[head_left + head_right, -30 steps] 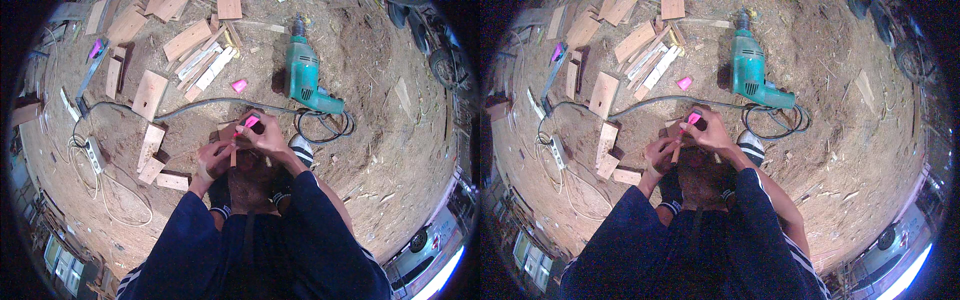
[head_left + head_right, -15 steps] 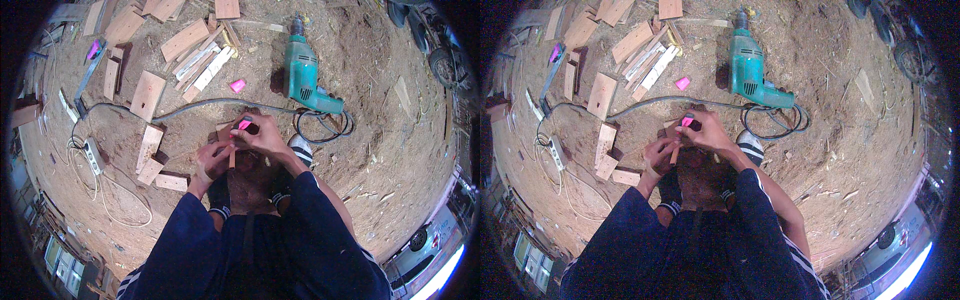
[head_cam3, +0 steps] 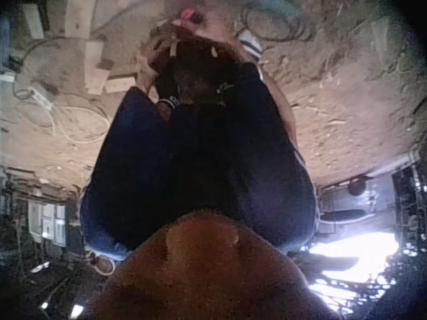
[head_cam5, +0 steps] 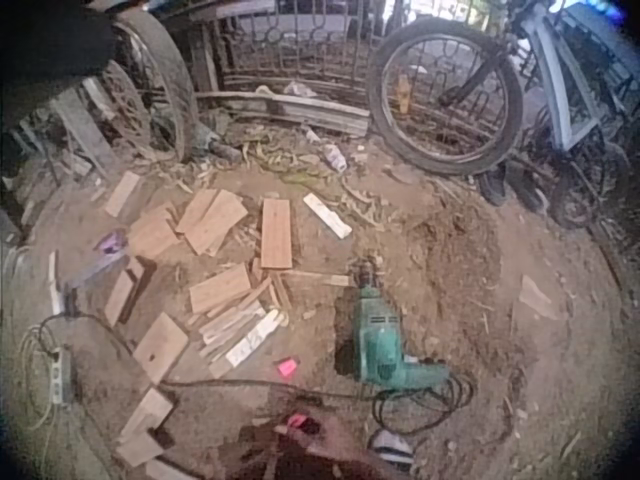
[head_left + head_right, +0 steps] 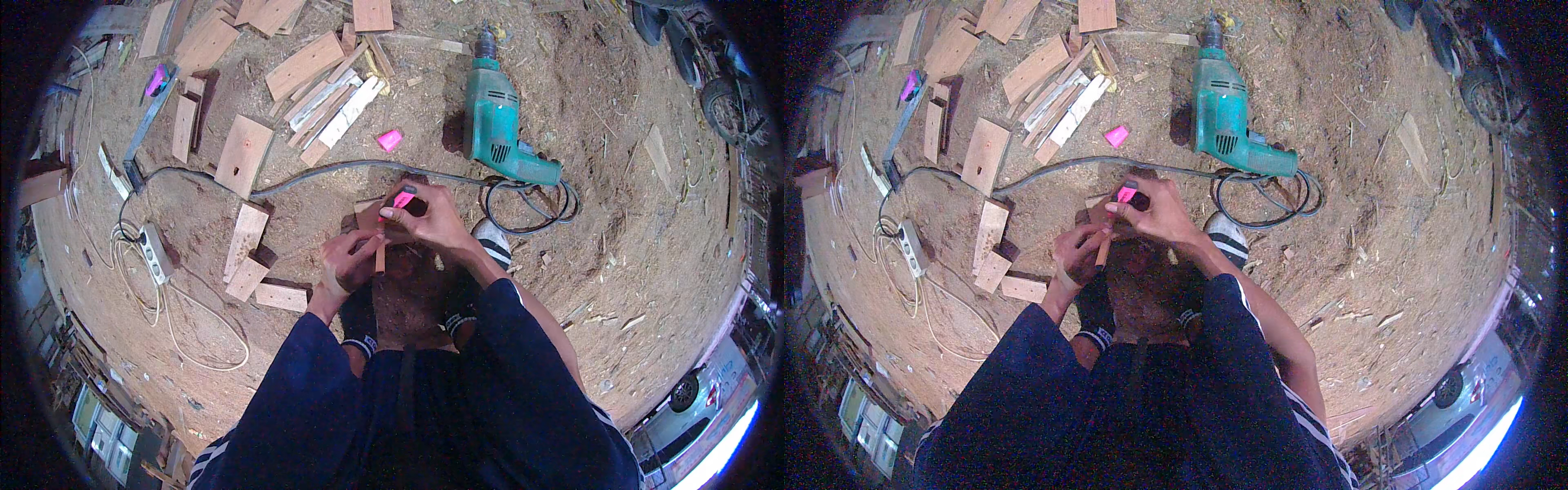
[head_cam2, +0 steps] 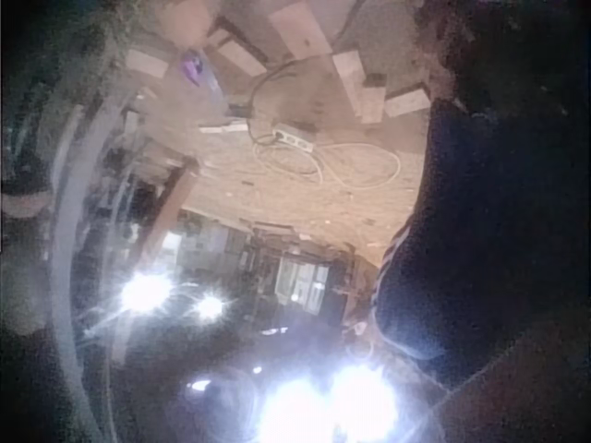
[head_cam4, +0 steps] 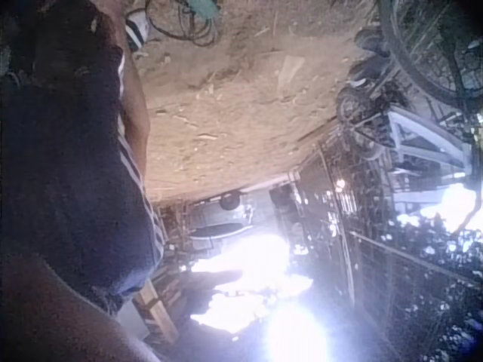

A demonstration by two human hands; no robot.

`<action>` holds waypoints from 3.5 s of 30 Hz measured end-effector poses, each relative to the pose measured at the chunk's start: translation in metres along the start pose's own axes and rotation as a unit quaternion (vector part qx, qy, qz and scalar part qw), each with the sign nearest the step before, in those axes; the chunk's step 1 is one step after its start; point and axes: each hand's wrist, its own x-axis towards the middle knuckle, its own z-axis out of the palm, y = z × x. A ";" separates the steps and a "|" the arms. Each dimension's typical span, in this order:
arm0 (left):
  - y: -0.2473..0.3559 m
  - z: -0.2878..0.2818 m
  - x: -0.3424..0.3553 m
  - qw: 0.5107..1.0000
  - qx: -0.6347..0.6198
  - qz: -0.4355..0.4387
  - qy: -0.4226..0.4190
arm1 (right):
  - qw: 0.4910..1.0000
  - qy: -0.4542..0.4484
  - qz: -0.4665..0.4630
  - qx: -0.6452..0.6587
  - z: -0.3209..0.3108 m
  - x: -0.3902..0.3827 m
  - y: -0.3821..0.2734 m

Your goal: The person drills a hole into a piece of wood and then marks another piece of wood using a marker.

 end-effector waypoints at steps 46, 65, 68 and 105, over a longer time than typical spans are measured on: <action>0.003 -0.004 0.003 0.999 -0.008 -0.027 -0.034 | 0.991 0.126 -0.042 0.033 0.025 -0.071 0.013; 0.000 -0.003 0.005 1.000 -0.021 -0.009 -0.004 | 0.995 0.101 -0.021 0.003 0.030 -0.067 0.009; 0.000 -0.002 0.004 1.000 -0.013 0.002 -0.002 | 0.994 0.100 -0.032 -0.004 0.032 -0.067 0.013; 0.001 -0.002 0.007 1.000 -0.029 -0.002 0.011 | 0.986 0.158 -0.056 -0.016 0.036 -0.066 0.016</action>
